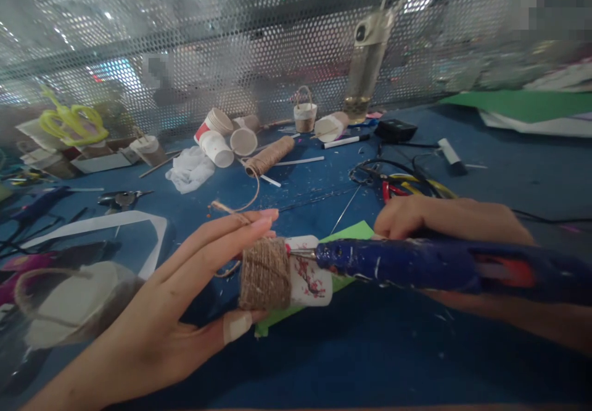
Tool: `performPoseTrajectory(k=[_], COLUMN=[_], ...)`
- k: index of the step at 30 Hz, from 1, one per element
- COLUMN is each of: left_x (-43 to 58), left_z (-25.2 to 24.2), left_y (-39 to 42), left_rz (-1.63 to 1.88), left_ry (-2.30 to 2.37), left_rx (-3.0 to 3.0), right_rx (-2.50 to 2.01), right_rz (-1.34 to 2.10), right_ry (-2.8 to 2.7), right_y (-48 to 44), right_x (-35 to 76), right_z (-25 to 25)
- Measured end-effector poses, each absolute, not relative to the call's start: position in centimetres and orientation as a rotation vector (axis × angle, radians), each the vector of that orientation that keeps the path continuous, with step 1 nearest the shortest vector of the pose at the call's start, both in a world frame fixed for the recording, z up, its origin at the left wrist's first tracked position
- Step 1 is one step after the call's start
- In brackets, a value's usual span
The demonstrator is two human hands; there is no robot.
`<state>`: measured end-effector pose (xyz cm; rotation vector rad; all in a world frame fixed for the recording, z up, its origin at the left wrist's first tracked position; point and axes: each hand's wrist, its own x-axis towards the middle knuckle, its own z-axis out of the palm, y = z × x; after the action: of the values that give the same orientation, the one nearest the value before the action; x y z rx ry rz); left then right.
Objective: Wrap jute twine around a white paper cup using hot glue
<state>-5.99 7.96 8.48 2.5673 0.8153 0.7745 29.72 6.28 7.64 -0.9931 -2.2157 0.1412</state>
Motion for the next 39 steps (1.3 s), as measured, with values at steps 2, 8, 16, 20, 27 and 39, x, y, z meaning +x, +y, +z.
performPoseTrajectory(k=[2,8,16,20,27,39], left_x=[-6.0,-5.8,-5.9,-5.8,-6.2,-6.1], left_z=[8.5,8.7,8.4,8.7,8.3,8.4], left_y=[8.0,8.1,7.9,7.8,7.9,7.8], left_rz=[0.785,0.768,0.797,0.778,0.797,0.793], left_ry=[0.811,0.772,0.786,0.795,0.779,0.796], left_rx=[2.567,2.586,2.561,2.564,2.535,2.524], right_rx=[-0.977,-1.008,-1.027,-0.991,-1.015,-1.030], right_rz=[0.179,0.118,0.095,0.127,0.039,0.070], right_ry=[-2.267,-2.214,-2.185,-2.315,-2.165,-2.225], right_y=[6.2,6.2,6.4,6.0,6.3,6.0], right_x=[29.9,29.7,29.5,30.0,29.2,29.8], right_z=[7.9,7.8,7.6,8.4,7.4,8.2])
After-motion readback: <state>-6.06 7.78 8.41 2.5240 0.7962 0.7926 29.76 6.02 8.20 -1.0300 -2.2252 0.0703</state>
